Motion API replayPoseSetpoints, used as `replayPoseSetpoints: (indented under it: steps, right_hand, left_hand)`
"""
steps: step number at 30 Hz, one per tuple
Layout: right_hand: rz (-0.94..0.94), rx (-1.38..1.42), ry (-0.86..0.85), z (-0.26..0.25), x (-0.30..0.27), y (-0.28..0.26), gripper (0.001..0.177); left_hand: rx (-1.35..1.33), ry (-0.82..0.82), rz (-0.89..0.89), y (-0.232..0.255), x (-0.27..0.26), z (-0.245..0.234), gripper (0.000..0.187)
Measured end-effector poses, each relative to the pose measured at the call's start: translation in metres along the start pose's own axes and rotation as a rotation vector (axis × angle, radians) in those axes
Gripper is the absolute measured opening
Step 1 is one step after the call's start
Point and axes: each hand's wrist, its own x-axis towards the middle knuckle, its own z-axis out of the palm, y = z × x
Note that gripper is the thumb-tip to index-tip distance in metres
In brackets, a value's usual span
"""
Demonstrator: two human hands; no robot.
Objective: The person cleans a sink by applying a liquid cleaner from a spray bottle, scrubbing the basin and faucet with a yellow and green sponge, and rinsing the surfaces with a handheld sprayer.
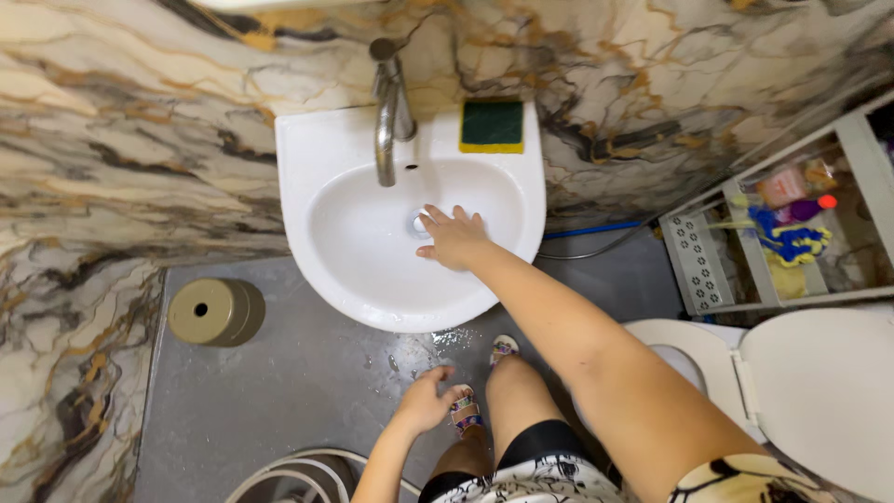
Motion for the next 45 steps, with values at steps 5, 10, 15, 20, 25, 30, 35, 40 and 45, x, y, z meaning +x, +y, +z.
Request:
replayPoseSetpoints:
  steps: [5, 10, 15, 20, 25, 30, 35, 40, 45]
  right_hand:
    - [-0.251, 0.285, 0.233, -0.025, -0.085, 0.058, 0.052]
    - [-0.243, 0.525, 0.602, -0.034, -0.183, 0.208, 0.041]
    - [0.338, 0.692, 0.827, -0.008, -0.257, 0.424, 0.046]
    - [1.003, 1.344, 1.177, 0.017, -0.335, 0.603, 0.061]
    - [1.233, 1.563, 1.343, 0.026, -0.381, 0.741, 0.074]
    - [1.242, 1.527, 1.334, 0.015, -0.386, 0.826, 0.083]
    - [1.304, 1.411, 1.217, 0.007, -0.375, 0.879, 0.092]
    - [0.853, 1.219, 1.403, 0.019, -0.353, 0.901, 0.077]
    - [1.141, 0.913, 1.275, 0.007, -0.358, 0.839, 0.058]
  left_hand:
    - [-0.338, -0.323, 0.199, 0.143, -0.005, -0.026, 0.044]
    - [-0.313, -0.370, 0.420, 0.266, 0.043, -0.023, 0.038]
    - [-0.256, -0.333, 0.535, 0.381, 0.095, 0.025, 0.033]
    - [-0.097, -0.405, 0.665, 0.471, 0.139, 0.087, 0.034]
    - [0.019, -0.443, 0.635, 0.491, 0.169, 0.131, 0.036]
    - [-0.022, -0.424, 0.457, 0.449, 0.197, 0.131, 0.037]
    - [0.017, -0.335, 0.164, 0.404, 0.213, 0.114, 0.037]
    - [0.065, -0.250, 0.272, 0.387, 0.216, 0.110, 0.037]
    - [0.161, -0.230, 0.249, 0.420, 0.212, 0.113, 0.034]
